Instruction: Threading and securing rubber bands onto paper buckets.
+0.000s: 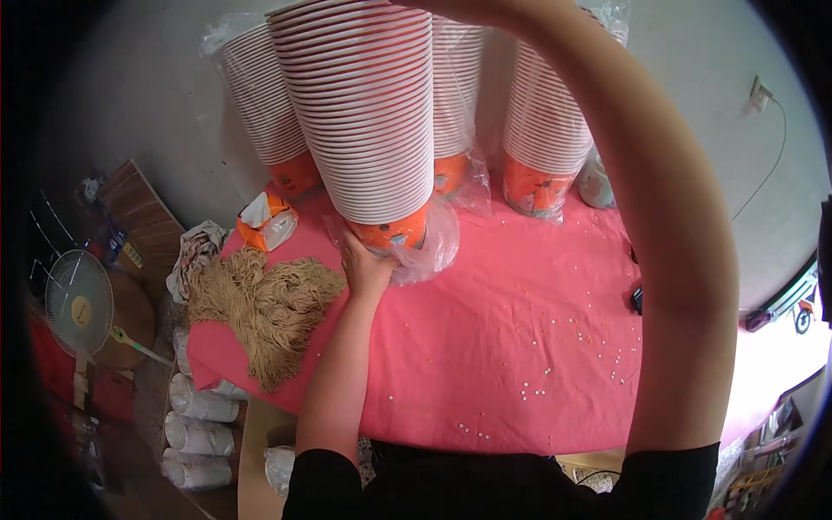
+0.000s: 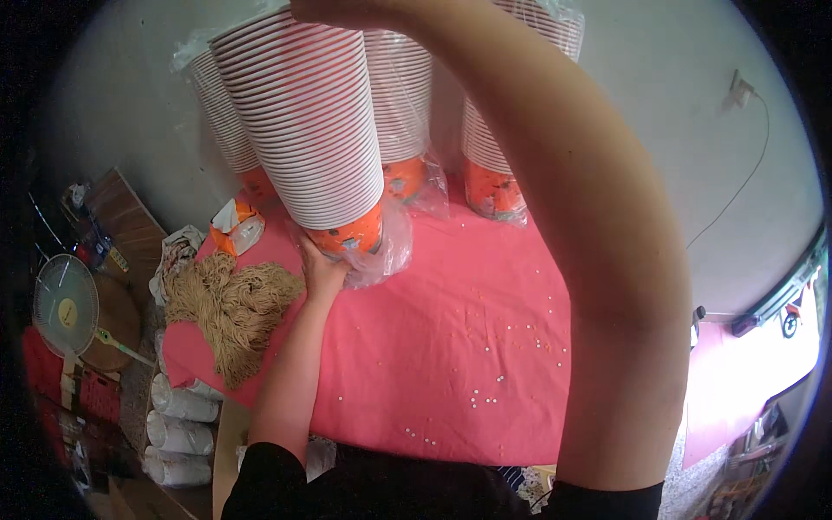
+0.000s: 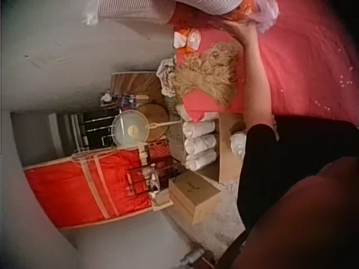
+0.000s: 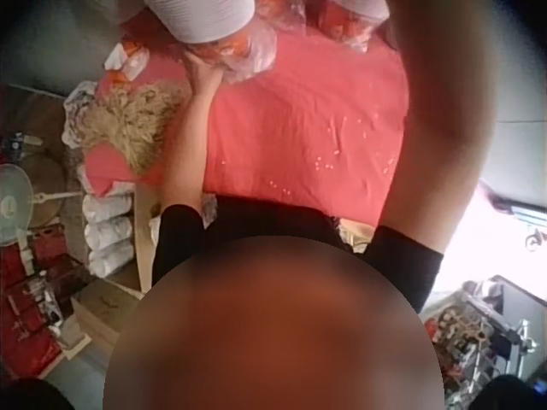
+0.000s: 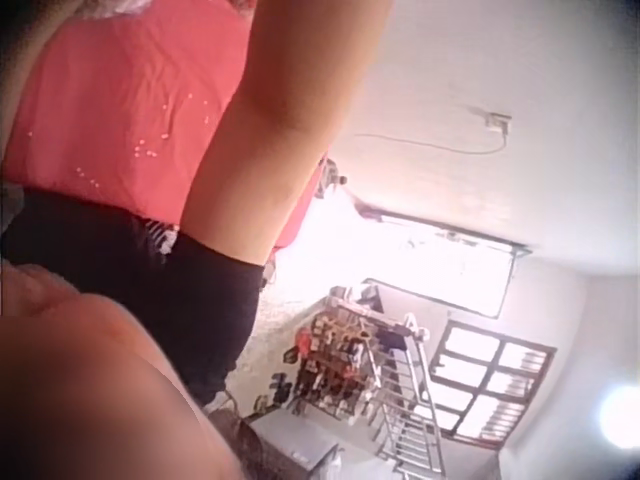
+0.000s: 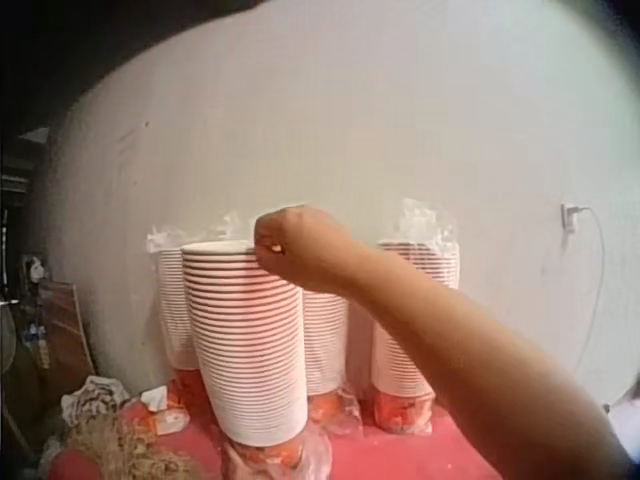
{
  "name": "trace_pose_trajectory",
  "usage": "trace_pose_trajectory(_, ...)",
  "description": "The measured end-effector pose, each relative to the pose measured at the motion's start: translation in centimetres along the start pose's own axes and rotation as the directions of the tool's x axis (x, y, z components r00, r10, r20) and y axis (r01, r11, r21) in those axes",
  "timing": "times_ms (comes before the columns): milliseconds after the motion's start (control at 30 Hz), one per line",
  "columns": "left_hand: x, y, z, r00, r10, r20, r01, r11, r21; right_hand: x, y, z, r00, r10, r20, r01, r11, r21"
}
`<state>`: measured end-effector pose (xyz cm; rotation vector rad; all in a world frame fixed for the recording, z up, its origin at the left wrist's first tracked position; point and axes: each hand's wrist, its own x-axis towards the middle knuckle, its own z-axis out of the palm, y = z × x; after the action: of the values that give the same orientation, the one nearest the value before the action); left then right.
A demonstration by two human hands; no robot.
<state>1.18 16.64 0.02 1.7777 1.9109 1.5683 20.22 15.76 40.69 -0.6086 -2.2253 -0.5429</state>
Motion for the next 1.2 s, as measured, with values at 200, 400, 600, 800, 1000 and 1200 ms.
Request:
trace_pose_trajectory(200,-0.1,-1.3,0.0,0.999,0.033,0.002,-0.033,0.997,-0.070,-0.1,-1.8,-2.1,0.994,-0.079,0.080,0.089,0.987,-0.132)
trace_pose_trajectory(400,-0.1,-0.1,-0.5,0.997,0.001,0.074,0.009,0.989,-0.144,0.2,-2.4,-2.3,0.985,-0.174,0.010,0.172,0.958,-0.231)
trace_pose_trajectory(600,-0.2,-0.1,-0.8,0.983,0.178,-0.047,-0.183,0.970,-0.160,1.2,-3.2,-0.9,0.992,-0.078,-0.102,0.048,0.961,-0.271)
trace_pose_trajectory(800,0.2,0.4,-0.7,0.981,0.179,-0.070,-0.191,0.953,-0.236,1.7,-2.2,-2.1,1.000,-0.022,-0.014,0.017,0.951,-0.310)
trace_pose_trajectory(1000,-0.2,-0.5,-0.5,0.996,0.086,0.010,-0.080,0.965,-0.249,1.5,-2.8,-4.8,0.983,0.163,-0.078,-0.174,0.973,-0.150)
trace_pose_trajectory(1200,-0.6,-0.4,-0.1,0.998,-0.013,0.058,0.022,0.987,-0.157,-0.1,-0.4,-5.7,0.916,0.136,-0.378,-0.152,0.988,-0.013)
